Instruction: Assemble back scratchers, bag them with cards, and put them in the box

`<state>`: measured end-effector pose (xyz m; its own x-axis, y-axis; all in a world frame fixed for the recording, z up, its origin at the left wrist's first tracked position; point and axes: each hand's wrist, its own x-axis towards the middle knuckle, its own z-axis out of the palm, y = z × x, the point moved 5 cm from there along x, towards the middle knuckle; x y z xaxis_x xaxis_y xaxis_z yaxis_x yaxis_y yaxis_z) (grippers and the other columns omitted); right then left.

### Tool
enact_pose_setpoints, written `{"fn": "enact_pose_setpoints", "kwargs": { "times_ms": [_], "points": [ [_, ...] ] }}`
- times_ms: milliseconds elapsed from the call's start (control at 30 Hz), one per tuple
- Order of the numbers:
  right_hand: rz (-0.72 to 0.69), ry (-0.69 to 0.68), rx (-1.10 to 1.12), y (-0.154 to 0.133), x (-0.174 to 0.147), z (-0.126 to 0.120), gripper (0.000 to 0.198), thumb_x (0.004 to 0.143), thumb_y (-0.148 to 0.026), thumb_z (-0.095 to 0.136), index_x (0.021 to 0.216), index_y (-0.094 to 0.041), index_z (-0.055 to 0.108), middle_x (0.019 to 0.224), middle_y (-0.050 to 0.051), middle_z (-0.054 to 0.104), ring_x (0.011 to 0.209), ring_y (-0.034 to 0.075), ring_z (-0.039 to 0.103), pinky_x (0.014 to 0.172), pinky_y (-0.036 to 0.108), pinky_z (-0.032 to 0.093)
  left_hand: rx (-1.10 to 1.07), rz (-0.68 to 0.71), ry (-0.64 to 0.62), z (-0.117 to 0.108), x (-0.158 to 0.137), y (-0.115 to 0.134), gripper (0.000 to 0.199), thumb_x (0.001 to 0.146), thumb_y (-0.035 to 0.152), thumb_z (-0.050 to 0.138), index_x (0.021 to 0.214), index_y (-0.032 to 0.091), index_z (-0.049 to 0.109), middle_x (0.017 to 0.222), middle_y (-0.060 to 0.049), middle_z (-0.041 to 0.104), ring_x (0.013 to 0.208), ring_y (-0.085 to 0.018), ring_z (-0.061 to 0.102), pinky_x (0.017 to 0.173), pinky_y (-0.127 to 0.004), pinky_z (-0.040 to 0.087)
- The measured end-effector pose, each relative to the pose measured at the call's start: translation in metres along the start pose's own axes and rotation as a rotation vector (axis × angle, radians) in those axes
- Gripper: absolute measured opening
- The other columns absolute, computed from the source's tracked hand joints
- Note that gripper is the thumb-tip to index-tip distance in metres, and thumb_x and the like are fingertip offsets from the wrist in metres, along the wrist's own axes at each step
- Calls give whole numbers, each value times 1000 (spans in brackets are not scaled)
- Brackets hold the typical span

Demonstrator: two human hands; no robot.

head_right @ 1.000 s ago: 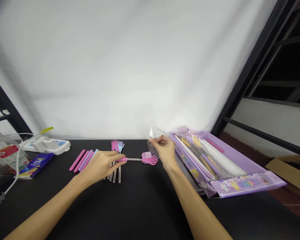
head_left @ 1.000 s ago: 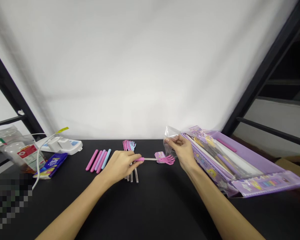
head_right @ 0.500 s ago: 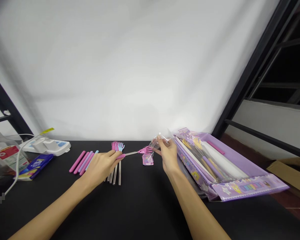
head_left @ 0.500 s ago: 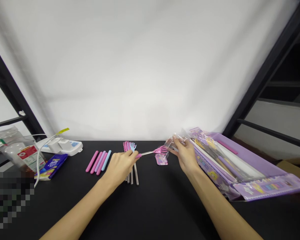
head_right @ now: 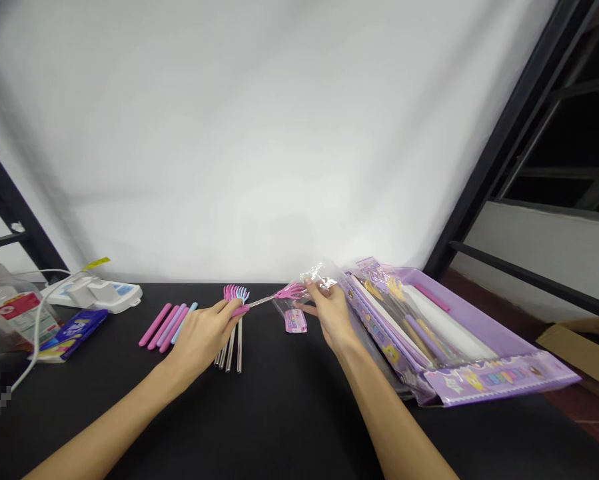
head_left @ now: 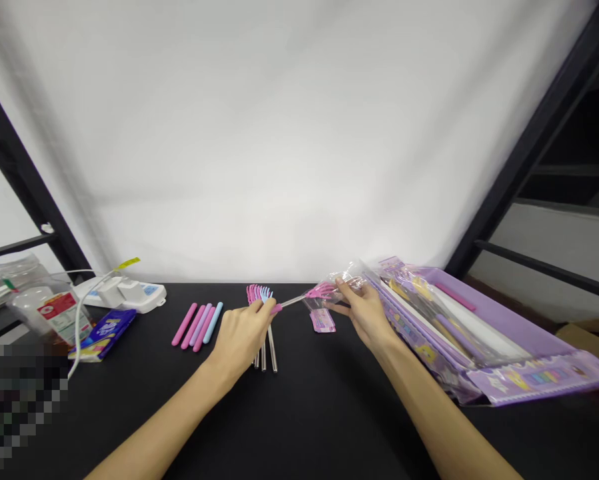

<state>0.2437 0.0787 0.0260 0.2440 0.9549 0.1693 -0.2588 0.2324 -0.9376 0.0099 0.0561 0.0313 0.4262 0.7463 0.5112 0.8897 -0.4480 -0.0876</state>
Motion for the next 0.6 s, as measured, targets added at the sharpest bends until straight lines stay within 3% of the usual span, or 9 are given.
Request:
{"fn": "enact_pose_setpoints", "kwargs": {
  "times_ms": [133, 233, 333, 400, 500, 600],
  "points": [
    [31, -26, 73, 9, -3, 9, 38, 66, -44, 86, 85, -23, 61, 80, -3, 69, 77, 18, 69, 69, 36, 62, -137, -72, -19, 3, 0, 0, 19, 102, 34, 42, 109, 24, 56, 82, -3, 70, 67, -20, 69, 52, -26, 29],
    [61, -146, 61, 14, -10, 25, 36, 70, -46, 83, 88, -23, 63, 81, -1, 71, 79, 20, 71, 69, 35, 60, -344, -86, -1, 2, -2, 5, 20, 101, 34, 43, 115, 25, 53, 88, -3, 70, 67, -18, 67, 57, -25, 38],
    [78, -287, 53, 15, -20, 41, 34, 73, -49, 79, 87, -20, 68, 87, 4, 74, 85, 23, 72, 71, 36, 59, -612, -40, -33, -2, -4, 12, 35, 95, 29, 51, 130, 26, 47, 98, -3, 69, 62, -14, 62, 64, -27, 47],
    [62, -308, 52, 14, -22, 44, 33, 74, -48, 79, 87, -19, 71, 89, 6, 75, 87, 24, 72, 72, 35, 59, -793, -44, -65, -5, -3, 12, 51, 90, 28, 57, 139, 27, 41, 107, -5, 68, 65, -13, 62, 69, -30, 52],
    [35, -259, 48, 12, -20, 39, 32, 74, -47, 79, 87, -18, 72, 88, 6, 75, 85, 24, 71, 70, 34, 58, -1115, -113, -172, -4, 0, 6, 61, 92, 33, 58, 148, 27, 34, 126, -11, 63, 80, -16, 68, 75, -34, 57],
    [41, -278, 64, 11, -19, 37, 31, 75, -46, 79, 90, -20, 72, 91, 6, 76, 88, 24, 72, 72, 35, 58, -1396, -156, -341, 0, 3, 4, 56, 94, 38, 58, 145, 23, 43, 130, -14, 63, 101, -22, 69, 86, -41, 58]
  ]
}}
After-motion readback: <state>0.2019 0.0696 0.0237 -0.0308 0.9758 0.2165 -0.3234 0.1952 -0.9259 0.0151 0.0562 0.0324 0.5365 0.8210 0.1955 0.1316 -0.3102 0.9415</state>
